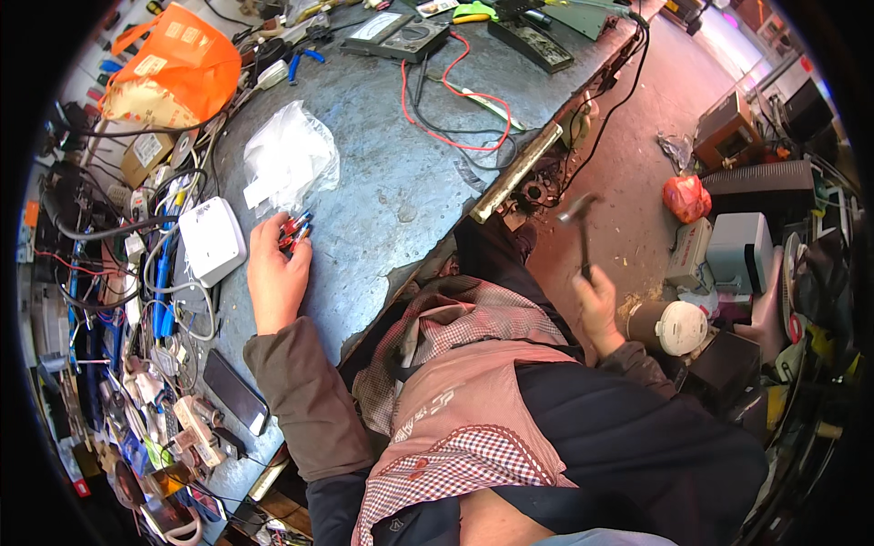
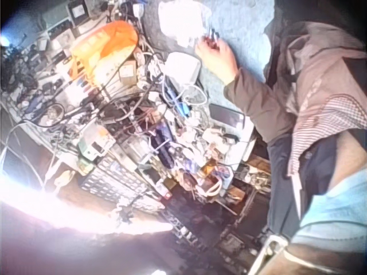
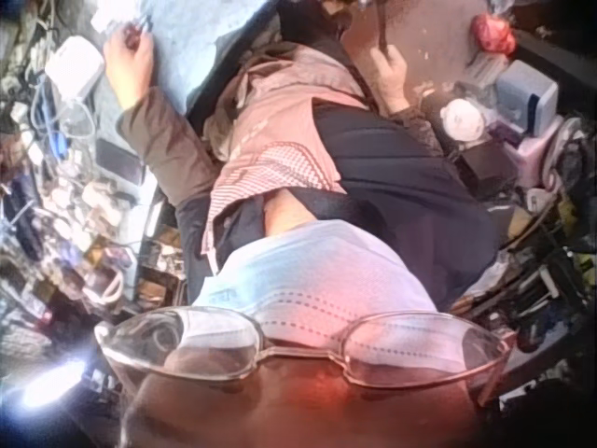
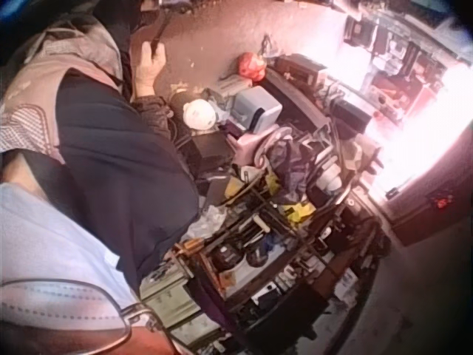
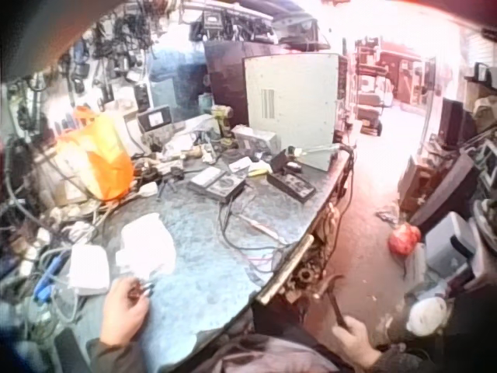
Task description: The person unpacks a blood pressure monitor from a bag, removes batteries, and uses a multimeter to test the batteries. They then place the batteries back into the monitor.
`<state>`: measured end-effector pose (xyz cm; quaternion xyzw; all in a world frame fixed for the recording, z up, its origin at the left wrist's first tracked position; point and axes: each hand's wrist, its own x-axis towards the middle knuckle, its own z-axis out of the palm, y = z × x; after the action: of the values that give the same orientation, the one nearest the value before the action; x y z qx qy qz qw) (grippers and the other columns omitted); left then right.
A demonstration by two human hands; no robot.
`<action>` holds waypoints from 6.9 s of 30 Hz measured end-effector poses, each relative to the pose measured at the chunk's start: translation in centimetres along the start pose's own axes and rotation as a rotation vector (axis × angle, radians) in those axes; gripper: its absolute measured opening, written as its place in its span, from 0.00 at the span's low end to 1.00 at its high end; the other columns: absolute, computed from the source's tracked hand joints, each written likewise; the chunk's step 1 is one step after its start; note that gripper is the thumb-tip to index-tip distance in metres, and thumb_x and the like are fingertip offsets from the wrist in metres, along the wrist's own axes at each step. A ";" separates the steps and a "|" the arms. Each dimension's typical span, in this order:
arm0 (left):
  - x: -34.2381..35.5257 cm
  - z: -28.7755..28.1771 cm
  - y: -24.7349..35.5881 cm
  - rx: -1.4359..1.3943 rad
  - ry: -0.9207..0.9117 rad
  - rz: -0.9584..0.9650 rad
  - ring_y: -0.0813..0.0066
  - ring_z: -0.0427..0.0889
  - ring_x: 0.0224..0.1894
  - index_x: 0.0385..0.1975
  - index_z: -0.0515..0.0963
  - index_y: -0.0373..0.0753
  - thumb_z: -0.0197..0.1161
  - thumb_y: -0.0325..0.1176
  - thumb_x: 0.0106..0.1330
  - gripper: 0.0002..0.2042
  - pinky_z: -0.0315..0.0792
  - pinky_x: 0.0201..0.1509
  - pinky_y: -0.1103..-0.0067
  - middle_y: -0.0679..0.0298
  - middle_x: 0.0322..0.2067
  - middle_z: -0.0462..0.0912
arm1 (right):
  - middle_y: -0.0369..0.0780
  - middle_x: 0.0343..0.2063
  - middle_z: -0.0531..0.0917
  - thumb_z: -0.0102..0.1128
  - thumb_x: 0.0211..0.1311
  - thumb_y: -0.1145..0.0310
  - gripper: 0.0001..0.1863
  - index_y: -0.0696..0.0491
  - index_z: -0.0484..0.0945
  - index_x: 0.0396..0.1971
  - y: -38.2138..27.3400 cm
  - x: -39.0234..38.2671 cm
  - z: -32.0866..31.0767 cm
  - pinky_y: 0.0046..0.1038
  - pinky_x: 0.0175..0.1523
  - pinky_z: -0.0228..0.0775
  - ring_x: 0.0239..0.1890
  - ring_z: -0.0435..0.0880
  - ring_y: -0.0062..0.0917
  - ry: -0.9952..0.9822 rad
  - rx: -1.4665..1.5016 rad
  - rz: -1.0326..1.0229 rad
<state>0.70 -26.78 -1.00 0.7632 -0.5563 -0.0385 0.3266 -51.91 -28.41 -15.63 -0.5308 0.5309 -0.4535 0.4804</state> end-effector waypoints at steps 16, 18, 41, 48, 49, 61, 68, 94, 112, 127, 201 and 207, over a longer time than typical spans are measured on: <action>-0.3 0.4 -3.1 -0.149 0.058 -0.016 0.79 0.81 0.43 0.69 0.77 0.29 0.75 0.25 0.70 0.28 0.79 0.48 0.79 0.60 0.56 0.85 | 0.37 0.53 0.86 0.60 0.76 0.78 0.28 0.55 0.70 0.74 3.2 14.8 20.6 0.33 0.55 0.79 0.49 0.85 0.29 0.082 0.801 0.071; -0.2 0.5 -0.9 -0.236 0.085 -0.045 0.57 0.86 0.57 0.62 0.81 0.29 0.74 0.27 0.64 0.25 0.80 0.62 0.69 0.50 0.55 0.84 | 0.41 0.54 0.86 0.64 0.69 0.84 0.32 0.57 0.71 0.72 4.0 10.9 18.8 0.32 0.57 0.80 0.52 0.84 0.28 -0.029 0.357 0.211; -0.6 -0.8 0.0 -0.315 -0.004 -0.060 0.68 0.87 0.43 0.48 0.89 0.33 0.69 0.17 0.65 0.13 0.81 0.47 0.75 0.54 0.58 0.84 | 0.57 0.44 0.92 0.78 0.59 0.55 0.20 0.58 0.93 0.40 -23.0 31.6 23.4 0.49 0.56 0.83 0.51 0.93 0.50 -0.392 -0.825 -0.241; 0.1 -0.5 0.8 -0.227 -0.037 -0.006 0.56 0.89 0.49 0.44 0.87 0.32 0.70 0.21 0.64 0.10 0.83 0.52 0.70 0.52 0.56 0.84 | 0.56 0.47 0.92 0.78 0.59 0.50 0.28 0.63 0.91 0.45 -23.5 30.5 23.4 0.47 0.59 0.84 0.54 0.92 0.52 -0.253 -1.105 -0.396; 0.1 -0.5 0.8 -0.239 -0.034 -0.007 0.56 0.89 0.49 0.44 0.87 0.32 0.70 0.21 0.64 0.10 0.83 0.52 0.70 0.52 0.56 0.84 | 0.57 0.48 0.92 0.72 0.63 0.56 0.23 0.63 0.92 0.44 -23.2 31.2 23.5 0.47 0.60 0.84 0.55 0.91 0.53 -0.256 -1.124 -0.398; -0.2 -0.3 0.4 -0.174 0.032 0.034 0.55 0.89 0.49 0.43 0.87 0.32 0.70 0.25 0.64 0.09 0.82 0.53 0.67 0.54 0.55 0.85 | 0.58 0.51 0.92 0.72 0.67 0.56 0.25 0.62 0.90 0.52 -22.2 39.3 19.6 0.43 0.60 0.81 0.56 0.92 0.50 0.020 -0.687 -0.340; 0.0 -0.8 0.8 -0.250 -0.039 -0.057 0.58 0.90 0.45 0.43 0.88 0.32 0.72 0.25 0.64 0.09 0.82 0.50 0.69 0.54 0.56 0.85 | 0.60 0.53 0.90 0.67 0.69 0.62 0.20 0.64 0.91 0.49 -20.4 42.4 19.9 0.46 0.64 0.81 0.59 0.89 0.55 -0.096 -1.084 -0.311; -0.8 -0.7 2.6 -1.445 -0.371 -0.436 0.62 0.88 0.59 0.65 0.79 0.31 0.54 0.51 0.89 0.26 0.81 0.65 0.67 0.50 0.61 0.87 | 0.46 0.42 0.87 0.63 0.68 0.69 0.17 0.61 0.81 0.53 -20.0 5.8 30.4 0.42 0.50 0.80 0.45 0.89 0.44 -0.396 -0.181 -1.108; -0.2 -1.1 4.1 -1.008 -0.285 -0.567 0.84 0.75 0.19 0.50 0.82 0.34 0.60 0.46 0.85 0.18 0.63 0.19 0.84 0.58 0.33 0.91 | 0.56 0.46 0.85 0.60 0.69 0.73 0.11 0.60 0.77 0.48 -17.0 33.8 12.6 0.55 0.53 0.84 0.49 0.89 0.58 0.287 -1.174 -0.612; 0.5 -1.3 4.4 -0.994 -0.416 -0.585 0.80 0.81 0.20 0.51 0.78 0.36 0.61 0.46 0.85 0.16 0.71 0.20 0.82 0.59 0.32 0.90 | 0.52 0.44 0.89 0.56 0.72 0.72 0.14 0.58 0.87 0.49 -17.0 52.0 20.2 0.48 0.56 0.85 0.57 0.86 0.52 -0.039 -1.329 -0.855; 0.6 -1.2 1.7 -1.338 -0.271 -0.328 0.78 0.71 0.15 0.38 0.87 0.35 0.63 0.43 0.78 0.16 0.62 0.19 0.76 0.53 0.23 0.89 | 0.31 0.28 0.78 0.70 0.72 0.67 0.31 0.58 0.72 0.72 -20.3 34.0 22.5 0.19 0.23 0.62 0.21 0.74 0.13 -0.737 -0.438 -0.152; 0.9 -1.1 2.4 -1.305 -0.403 -0.259 0.78 0.74 0.18 0.38 0.87 0.34 0.65 0.41 0.77 0.15 0.64 0.21 0.77 0.56 0.25 0.90 | 0.35 0.40 0.83 0.72 0.71 0.68 0.36 0.58 0.72 0.77 -14.9 42.8 25.5 0.20 0.36 0.73 0.32 0.81 0.17 -0.119 -0.765 -1.158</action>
<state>-0.51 -27.51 1.44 0.4491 -0.3739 -0.5445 0.6017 -23.68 -70.85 -5.28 -0.8845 0.2577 -0.3878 -0.0310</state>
